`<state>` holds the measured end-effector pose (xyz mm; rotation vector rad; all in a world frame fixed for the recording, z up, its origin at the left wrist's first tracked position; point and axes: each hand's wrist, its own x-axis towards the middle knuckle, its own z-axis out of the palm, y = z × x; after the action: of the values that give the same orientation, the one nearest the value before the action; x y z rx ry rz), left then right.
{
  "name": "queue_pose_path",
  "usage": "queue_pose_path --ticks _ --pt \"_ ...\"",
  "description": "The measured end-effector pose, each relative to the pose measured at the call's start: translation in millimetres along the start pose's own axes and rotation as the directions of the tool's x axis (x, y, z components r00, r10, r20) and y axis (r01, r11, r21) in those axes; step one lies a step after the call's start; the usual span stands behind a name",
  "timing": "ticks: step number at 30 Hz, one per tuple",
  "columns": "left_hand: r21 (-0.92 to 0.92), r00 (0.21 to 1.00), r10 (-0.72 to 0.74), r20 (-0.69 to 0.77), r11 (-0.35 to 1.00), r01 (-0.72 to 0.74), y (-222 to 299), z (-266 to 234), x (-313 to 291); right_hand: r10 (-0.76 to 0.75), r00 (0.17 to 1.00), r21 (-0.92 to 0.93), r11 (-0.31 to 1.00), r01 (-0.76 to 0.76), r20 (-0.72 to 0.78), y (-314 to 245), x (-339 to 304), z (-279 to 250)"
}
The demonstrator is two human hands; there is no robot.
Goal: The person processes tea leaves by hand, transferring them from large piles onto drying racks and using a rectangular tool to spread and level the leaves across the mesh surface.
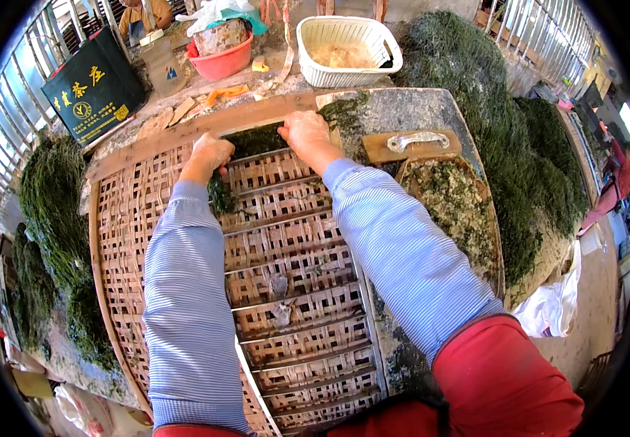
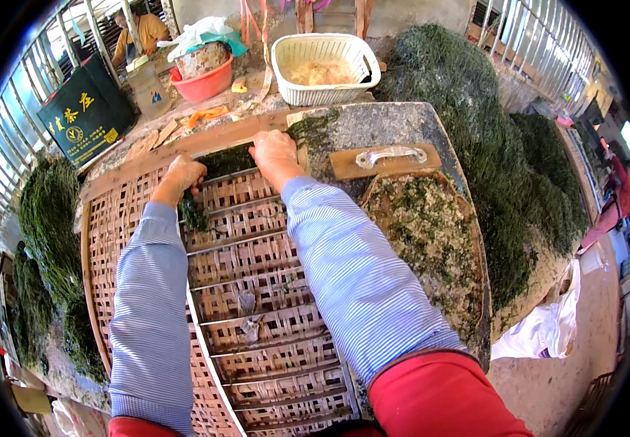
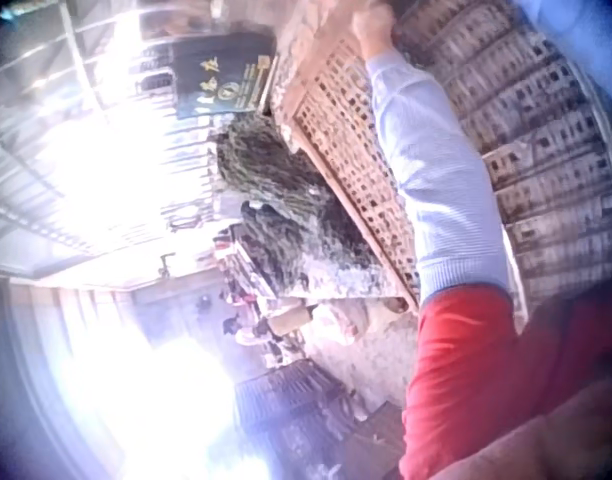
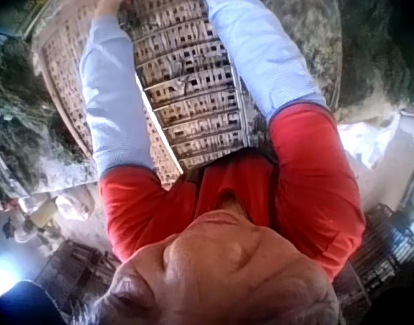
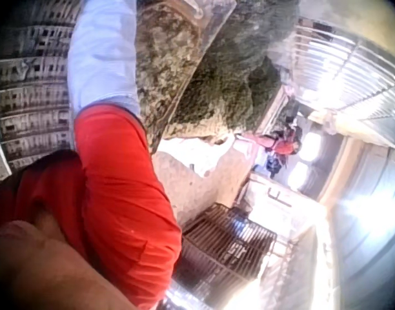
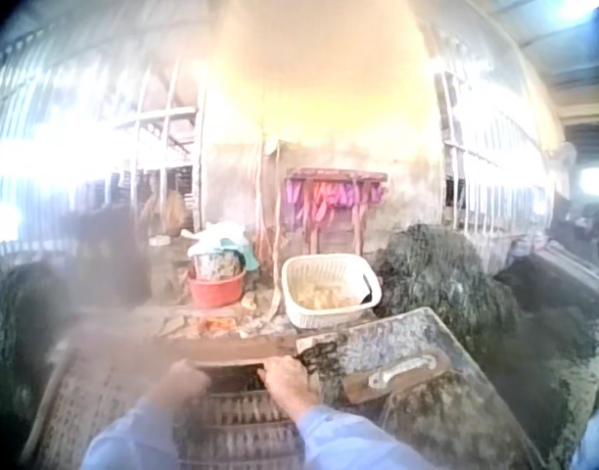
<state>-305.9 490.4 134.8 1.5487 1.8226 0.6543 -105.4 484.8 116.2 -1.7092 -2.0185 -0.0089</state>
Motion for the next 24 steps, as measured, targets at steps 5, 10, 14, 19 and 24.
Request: queue_pose_path --ticks 5,10,14,19,24 --pt "-0.156 0.999 0.036 -0.008 0.987 -0.037 1 4 -4 -0.023 0.998 0.012 1.000 0.024 -0.063 1 6 -1" --pt "-0.160 0.997 0.035 0.067 0.987 -0.024 -2 -4 0 0.021 0.998 0.206 0.978 -0.009 -0.056 -16 1 -2" --pt "-0.349 0.948 0.121 0.294 0.937 -0.011 -10 -27 -1 0.121 0.992 0.075 0.990 -0.118 -0.037 -18 -6 14" --pt "-0.456 0.964 0.031 0.264 0.885 0.097 -58 -91 7 0.141 0.990 0.046 0.989 -0.139 -0.031 -22 -6 14" --pt "0.506 0.854 0.163 -0.495 0.853 0.131 -109 -105 5 0.106 0.989 0.066 0.993 -0.100 -0.104 -26 -8 14"
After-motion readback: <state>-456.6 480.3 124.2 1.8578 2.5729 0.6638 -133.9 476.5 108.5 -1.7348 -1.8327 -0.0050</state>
